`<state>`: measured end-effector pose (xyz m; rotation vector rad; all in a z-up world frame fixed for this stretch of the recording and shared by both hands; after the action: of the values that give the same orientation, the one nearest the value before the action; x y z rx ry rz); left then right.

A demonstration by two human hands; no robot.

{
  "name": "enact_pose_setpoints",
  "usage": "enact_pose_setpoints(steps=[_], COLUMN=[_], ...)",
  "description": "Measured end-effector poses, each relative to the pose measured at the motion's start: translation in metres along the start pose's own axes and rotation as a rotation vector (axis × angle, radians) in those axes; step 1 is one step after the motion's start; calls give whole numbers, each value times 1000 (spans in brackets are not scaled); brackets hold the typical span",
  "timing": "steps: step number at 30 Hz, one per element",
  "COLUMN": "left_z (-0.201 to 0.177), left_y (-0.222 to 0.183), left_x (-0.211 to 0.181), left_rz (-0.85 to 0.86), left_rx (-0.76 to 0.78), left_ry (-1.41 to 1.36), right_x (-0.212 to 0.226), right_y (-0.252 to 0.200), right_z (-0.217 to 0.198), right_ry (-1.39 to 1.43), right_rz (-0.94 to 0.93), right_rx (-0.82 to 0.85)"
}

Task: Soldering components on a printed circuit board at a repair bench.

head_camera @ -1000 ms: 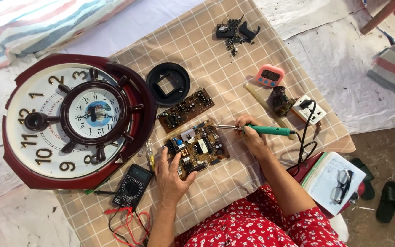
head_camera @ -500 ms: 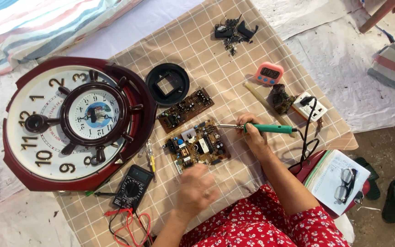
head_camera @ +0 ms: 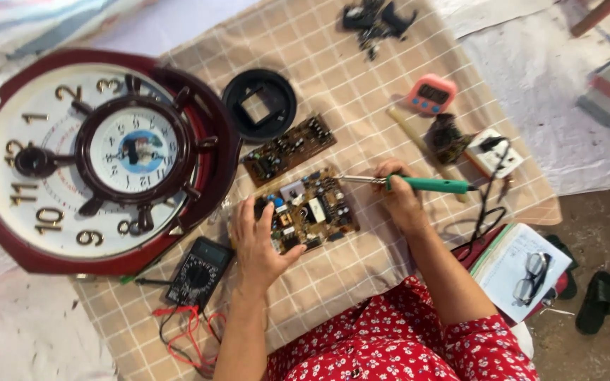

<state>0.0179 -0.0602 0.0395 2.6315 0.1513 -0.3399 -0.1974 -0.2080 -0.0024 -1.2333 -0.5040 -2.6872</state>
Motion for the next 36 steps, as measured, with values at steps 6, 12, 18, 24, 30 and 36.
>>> enact_pose_setpoints(steps=[6, 12, 18, 24, 30, 36], left_z=[9, 10, 9, 9, 9, 8], left_y=[-8, -9, -8, -7, -6, -6], left_x=[11, 12, 12, 11, 11, 10], left_rz=[-46, -45, -50, -48, -56, -56], left_rx=[149, 168, 172, 171, 180, 175], left_ry=[-115, -188, -164, -147, -154, -153], right_x=[5, 4, 6, 7, 7, 15], right_y=[0, -1, -1, -2, -4, -4], right_z=[-5, -3, 4, 7, 1, -6], right_ry=[26, -79, -110, -131, -183, -65], right_rz=[8, 9, -23, -63, -92, -51], right_rx=[-63, -8, 19, 46, 34, -115])
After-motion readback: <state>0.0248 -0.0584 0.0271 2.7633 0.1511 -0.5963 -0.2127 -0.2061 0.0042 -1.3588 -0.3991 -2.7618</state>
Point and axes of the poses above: each hand's wrist, its own y-axis towards the middle knuckle, its own z-axis out of the palm, x = y × z, the point moved 4 cm from there along y, towards the middle knuckle, and after that the axes turned 10 degrees about y, right-handed, at the moved point
